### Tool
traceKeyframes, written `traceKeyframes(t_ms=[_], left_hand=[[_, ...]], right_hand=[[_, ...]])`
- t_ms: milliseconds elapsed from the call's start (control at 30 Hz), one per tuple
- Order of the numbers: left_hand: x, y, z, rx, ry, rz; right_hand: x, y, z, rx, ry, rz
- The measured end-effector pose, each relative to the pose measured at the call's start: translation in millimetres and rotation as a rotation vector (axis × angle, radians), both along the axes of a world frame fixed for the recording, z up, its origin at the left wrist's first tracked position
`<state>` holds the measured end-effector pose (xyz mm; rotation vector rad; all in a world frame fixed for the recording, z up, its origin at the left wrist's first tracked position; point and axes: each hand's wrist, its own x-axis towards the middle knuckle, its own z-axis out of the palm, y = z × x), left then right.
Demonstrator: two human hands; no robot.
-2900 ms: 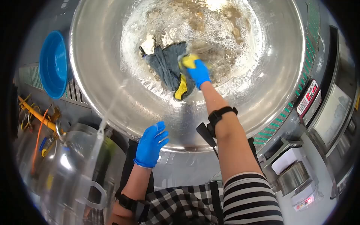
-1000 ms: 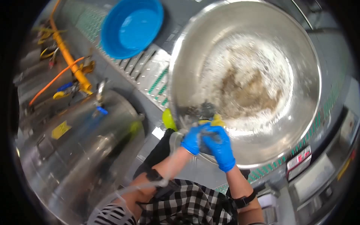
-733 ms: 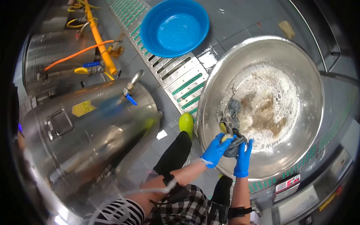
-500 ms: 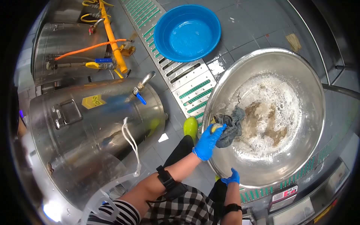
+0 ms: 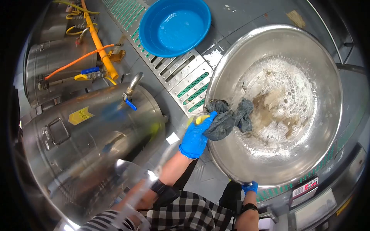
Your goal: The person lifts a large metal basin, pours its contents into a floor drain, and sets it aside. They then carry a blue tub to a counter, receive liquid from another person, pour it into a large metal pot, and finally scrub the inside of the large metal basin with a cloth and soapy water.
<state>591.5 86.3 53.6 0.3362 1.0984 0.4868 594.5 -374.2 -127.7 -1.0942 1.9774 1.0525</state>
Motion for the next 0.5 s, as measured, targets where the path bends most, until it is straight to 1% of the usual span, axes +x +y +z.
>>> traceKeyframes(t_ms=[67, 133, 200, 267, 333, 367, 400, 467, 500], left_hand=[[-4, 2, -4, 0.059, 0.041, -0.014], [-9, -1, -5, 0.015, 0.014, -0.046], [-10, -2, -4, 0.02, -0.006, -0.054], [-3, 2, 6, 0.041, -0.033, -0.045], [5, 10, 22, 0.002, -0.057, -0.005], [8, 16, 31, 0.01, -0.069, 0.005], [11, 22, 41, 0.031, -0.062, 0.01], [19, 38, 59, 0.062, -0.073, 0.035], [22, 45, 65, 0.095, -0.043, 0.013]], right_hand=[[-22, 2, -7, -0.002, -0.368, -0.042], [-38, -12, -20, -0.033, -0.407, -0.013], [-29, 16, -16, 0.256, -0.474, -0.061], [-25, 49, -22, 0.411, -0.526, 0.009], [-15, 85, -35, 0.643, -0.518, 0.432], [-4, 128, -24, 0.607, -0.452, 0.089], [12, 187, 5, 0.562, -0.376, -0.248], [52, 293, 101, 0.78, -0.312, 0.151], [72, 340, 145, 0.972, -0.417, 0.2]])
